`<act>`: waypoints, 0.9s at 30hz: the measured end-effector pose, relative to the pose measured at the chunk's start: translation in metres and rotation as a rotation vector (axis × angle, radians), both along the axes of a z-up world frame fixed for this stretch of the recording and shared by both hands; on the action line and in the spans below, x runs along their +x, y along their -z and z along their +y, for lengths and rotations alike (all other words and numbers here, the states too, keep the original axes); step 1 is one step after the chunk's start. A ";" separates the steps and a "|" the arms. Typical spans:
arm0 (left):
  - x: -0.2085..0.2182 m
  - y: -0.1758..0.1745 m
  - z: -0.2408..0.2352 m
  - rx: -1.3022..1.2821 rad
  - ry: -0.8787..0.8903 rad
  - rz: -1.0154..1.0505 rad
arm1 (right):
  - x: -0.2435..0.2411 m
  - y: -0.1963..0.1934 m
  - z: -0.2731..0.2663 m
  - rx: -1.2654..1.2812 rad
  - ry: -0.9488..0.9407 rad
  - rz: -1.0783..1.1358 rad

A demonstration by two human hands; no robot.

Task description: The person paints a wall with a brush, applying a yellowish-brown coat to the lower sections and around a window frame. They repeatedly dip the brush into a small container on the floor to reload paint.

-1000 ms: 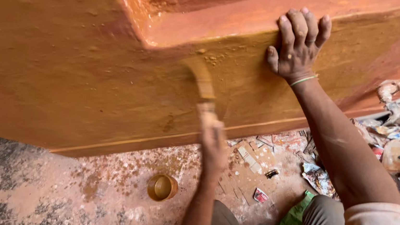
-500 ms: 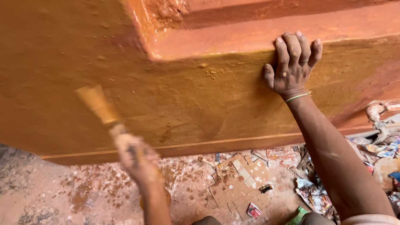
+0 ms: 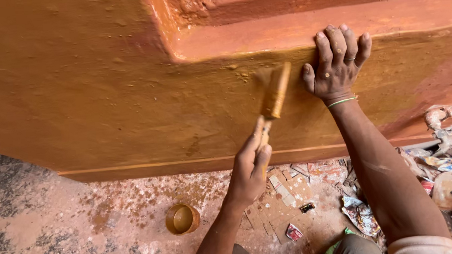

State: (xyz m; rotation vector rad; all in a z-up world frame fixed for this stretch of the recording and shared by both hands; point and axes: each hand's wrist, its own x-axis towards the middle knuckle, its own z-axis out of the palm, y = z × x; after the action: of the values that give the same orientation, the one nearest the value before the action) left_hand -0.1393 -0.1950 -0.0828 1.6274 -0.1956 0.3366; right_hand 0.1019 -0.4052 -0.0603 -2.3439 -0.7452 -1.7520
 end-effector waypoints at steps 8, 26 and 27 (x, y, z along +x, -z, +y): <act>-0.006 -0.038 0.085 -0.453 -0.302 -0.180 | 0.001 0.001 0.000 -0.001 0.005 -0.007; -0.028 0.037 0.054 -0.166 0.011 0.161 | 0.001 0.003 -0.001 -0.003 0.013 0.015; -0.031 0.035 0.052 -0.207 0.045 0.172 | 0.002 0.004 -0.001 0.003 0.009 0.008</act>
State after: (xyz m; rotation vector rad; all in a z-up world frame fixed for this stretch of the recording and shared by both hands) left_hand -0.1707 -0.1426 -0.1174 1.4366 -0.0646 0.1745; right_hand 0.1041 -0.4060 -0.0641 -2.3552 -0.7319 -1.7445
